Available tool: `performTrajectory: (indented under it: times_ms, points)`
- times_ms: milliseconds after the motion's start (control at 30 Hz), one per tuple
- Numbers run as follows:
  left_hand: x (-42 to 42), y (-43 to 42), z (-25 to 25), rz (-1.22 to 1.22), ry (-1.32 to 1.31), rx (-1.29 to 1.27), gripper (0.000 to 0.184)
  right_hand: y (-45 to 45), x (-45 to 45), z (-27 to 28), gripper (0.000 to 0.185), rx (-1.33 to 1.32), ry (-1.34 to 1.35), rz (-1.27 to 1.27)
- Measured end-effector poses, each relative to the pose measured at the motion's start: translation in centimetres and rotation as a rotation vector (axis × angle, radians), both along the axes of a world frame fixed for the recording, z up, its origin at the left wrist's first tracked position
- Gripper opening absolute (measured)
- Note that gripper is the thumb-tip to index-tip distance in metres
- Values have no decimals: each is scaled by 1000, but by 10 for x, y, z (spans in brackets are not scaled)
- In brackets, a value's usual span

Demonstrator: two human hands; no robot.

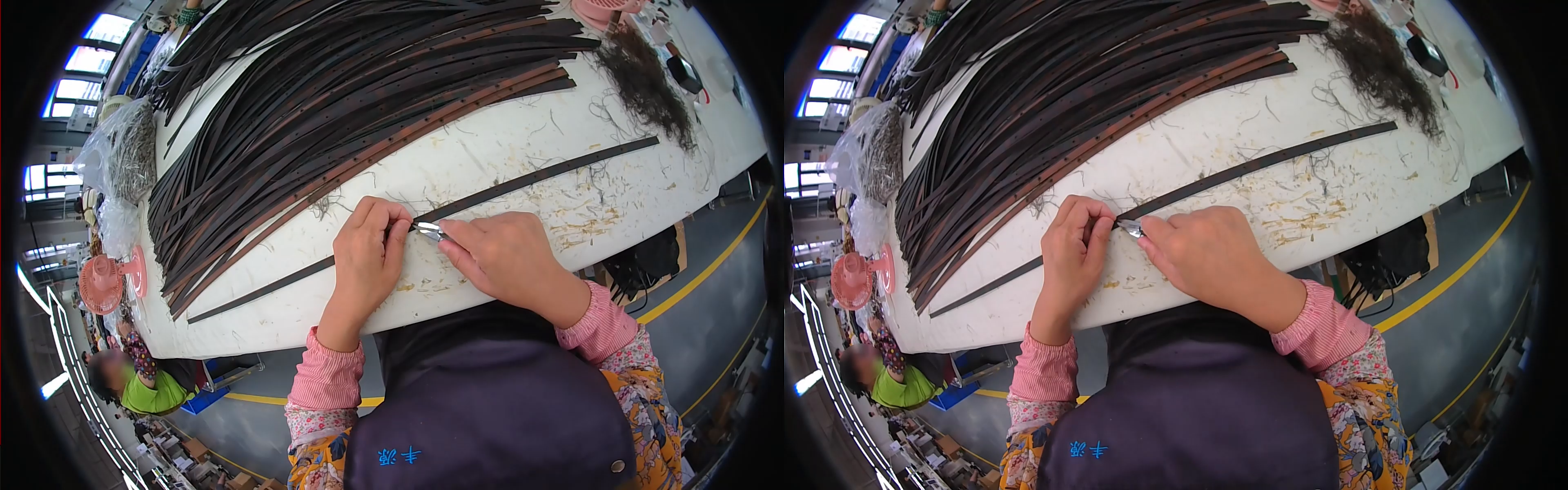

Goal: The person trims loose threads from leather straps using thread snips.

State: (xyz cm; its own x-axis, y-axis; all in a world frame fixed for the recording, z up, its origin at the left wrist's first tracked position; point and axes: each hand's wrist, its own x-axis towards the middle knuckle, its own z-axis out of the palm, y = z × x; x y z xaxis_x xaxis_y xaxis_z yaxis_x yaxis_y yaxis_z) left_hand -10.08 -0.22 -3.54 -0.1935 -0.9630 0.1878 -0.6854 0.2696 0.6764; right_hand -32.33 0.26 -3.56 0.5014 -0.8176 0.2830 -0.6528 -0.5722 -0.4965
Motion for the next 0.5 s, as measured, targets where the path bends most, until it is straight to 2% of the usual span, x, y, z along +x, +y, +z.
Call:
performTrajectory:
  times_ms: [233, 300, 333, 400, 433, 467, 500]
  points:
    - [6, 1, -7, -10, 24, -29, 5, 0, 0, -2, 20, 10, -8, -5]
    - [19, 2, -17, 185, 379, 180, 15, 0, -1, -6, 18, -1, -50, -25]
    - [22, 0, -18, 186, 378, 177, 15, 0, -2, -7, 18, -9, -91, -45]
    - [26, -5, -18, 224, 456, -184, 21, -2, -13, 3, 20, 17, -103, -75]
    - [31, 0, -7, 259, 316, -149, 24, -4, -18, 7, 22, 46, -115, -107]
    - [33, 5, 3, 259, 316, -150, 24, -5, -23, 4, 22, 45, -115, -107]
    - [34, 8, 12, 209, 141, -155, 25, -8, -27, 0, 25, 29, -177, -139]
